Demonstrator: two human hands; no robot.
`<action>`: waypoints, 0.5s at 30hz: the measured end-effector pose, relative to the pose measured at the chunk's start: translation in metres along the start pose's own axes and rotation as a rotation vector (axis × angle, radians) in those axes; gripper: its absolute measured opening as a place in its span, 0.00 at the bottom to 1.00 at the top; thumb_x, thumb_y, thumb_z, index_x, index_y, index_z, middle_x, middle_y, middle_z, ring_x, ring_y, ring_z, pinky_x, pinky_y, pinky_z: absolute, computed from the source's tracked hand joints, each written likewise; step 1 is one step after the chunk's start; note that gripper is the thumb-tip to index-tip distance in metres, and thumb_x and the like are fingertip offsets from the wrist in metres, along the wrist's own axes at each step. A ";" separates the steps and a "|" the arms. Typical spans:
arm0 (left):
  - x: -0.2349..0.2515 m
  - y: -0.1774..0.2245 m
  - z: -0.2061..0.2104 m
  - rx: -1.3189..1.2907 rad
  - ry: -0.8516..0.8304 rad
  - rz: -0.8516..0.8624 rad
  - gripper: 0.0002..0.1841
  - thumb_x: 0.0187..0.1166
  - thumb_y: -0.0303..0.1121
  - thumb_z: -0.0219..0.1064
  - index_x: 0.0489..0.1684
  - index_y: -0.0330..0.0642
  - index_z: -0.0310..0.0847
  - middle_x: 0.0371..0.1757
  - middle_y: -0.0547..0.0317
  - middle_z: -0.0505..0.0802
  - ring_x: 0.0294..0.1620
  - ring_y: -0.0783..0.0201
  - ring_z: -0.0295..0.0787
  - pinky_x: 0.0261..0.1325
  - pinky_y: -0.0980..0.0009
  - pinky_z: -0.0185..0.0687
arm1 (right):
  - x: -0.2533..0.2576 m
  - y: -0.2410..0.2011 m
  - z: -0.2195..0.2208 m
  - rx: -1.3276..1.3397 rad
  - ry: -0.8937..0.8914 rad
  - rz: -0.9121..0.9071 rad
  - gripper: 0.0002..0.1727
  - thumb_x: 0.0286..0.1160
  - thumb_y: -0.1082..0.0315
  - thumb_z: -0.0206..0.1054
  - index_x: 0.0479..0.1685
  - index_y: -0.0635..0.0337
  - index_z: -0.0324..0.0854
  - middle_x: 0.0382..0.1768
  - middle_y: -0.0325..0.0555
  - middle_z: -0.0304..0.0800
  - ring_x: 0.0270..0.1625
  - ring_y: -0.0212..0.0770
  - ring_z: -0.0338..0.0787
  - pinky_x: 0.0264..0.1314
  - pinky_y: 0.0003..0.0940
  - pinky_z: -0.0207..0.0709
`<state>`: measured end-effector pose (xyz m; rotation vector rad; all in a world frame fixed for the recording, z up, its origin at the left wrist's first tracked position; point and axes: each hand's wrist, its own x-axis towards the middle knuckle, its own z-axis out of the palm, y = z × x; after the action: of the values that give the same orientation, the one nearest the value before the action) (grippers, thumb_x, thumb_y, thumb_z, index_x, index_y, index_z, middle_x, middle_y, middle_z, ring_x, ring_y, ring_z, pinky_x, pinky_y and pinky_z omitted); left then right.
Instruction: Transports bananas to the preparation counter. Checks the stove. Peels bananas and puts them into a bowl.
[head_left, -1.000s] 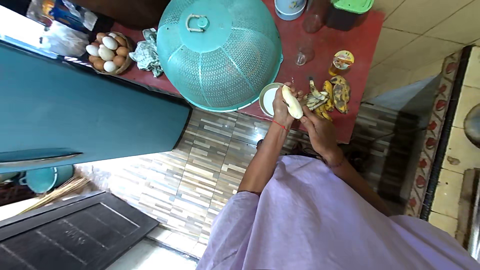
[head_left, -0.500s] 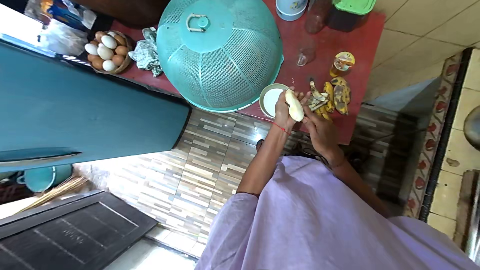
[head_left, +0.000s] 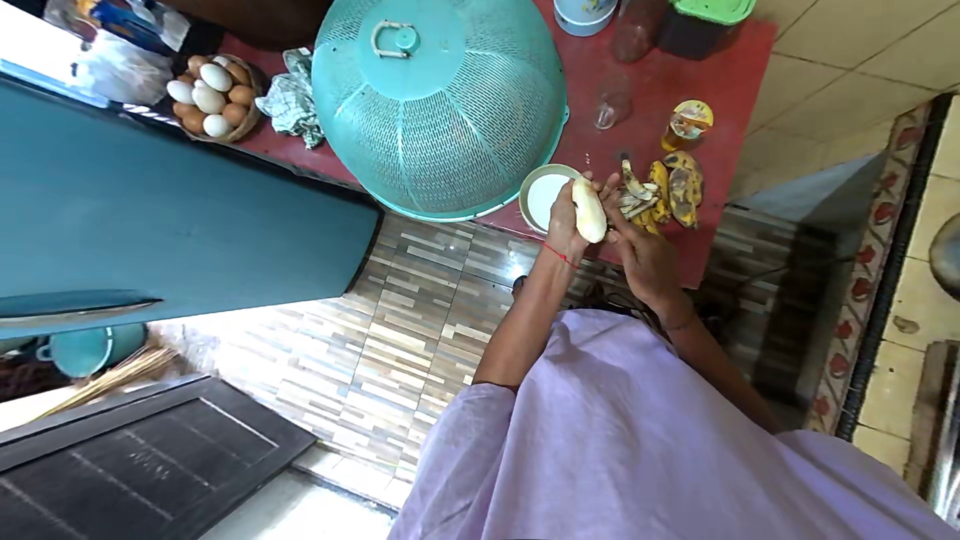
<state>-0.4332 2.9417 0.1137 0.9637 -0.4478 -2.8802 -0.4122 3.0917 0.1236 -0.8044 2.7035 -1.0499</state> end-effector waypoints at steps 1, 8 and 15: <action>-0.001 -0.002 0.000 -0.009 -0.004 -0.004 0.16 0.93 0.39 0.40 0.46 0.43 0.74 0.30 0.57 0.88 0.34 0.62 0.91 0.44 0.67 0.90 | 0.001 -0.001 0.000 -0.004 0.000 0.005 0.25 0.93 0.60 0.50 0.82 0.56 0.77 0.49 0.61 0.95 0.43 0.62 0.94 0.43 0.63 0.82; 0.001 -0.005 -0.004 -0.066 -0.073 -0.052 0.20 0.93 0.41 0.36 0.46 0.43 0.75 0.33 0.57 0.88 0.35 0.64 0.90 0.42 0.70 0.88 | 0.006 0.000 -0.001 0.007 -0.009 0.007 0.24 0.93 0.62 0.53 0.83 0.56 0.77 0.50 0.61 0.95 0.45 0.63 0.94 0.48 0.66 0.81; 0.003 -0.001 -0.007 -0.087 -0.063 -0.048 0.18 0.93 0.39 0.42 0.44 0.41 0.76 0.36 0.51 0.92 0.40 0.58 0.94 0.46 0.65 0.91 | 0.003 0.006 0.000 -0.013 -0.007 -0.007 0.24 0.93 0.60 0.53 0.82 0.56 0.77 0.50 0.60 0.95 0.46 0.63 0.94 0.49 0.66 0.81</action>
<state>-0.4313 2.9400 0.1060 0.8850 -0.3052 -2.9524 -0.4176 3.0939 0.1195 -0.8189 2.7059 -1.0300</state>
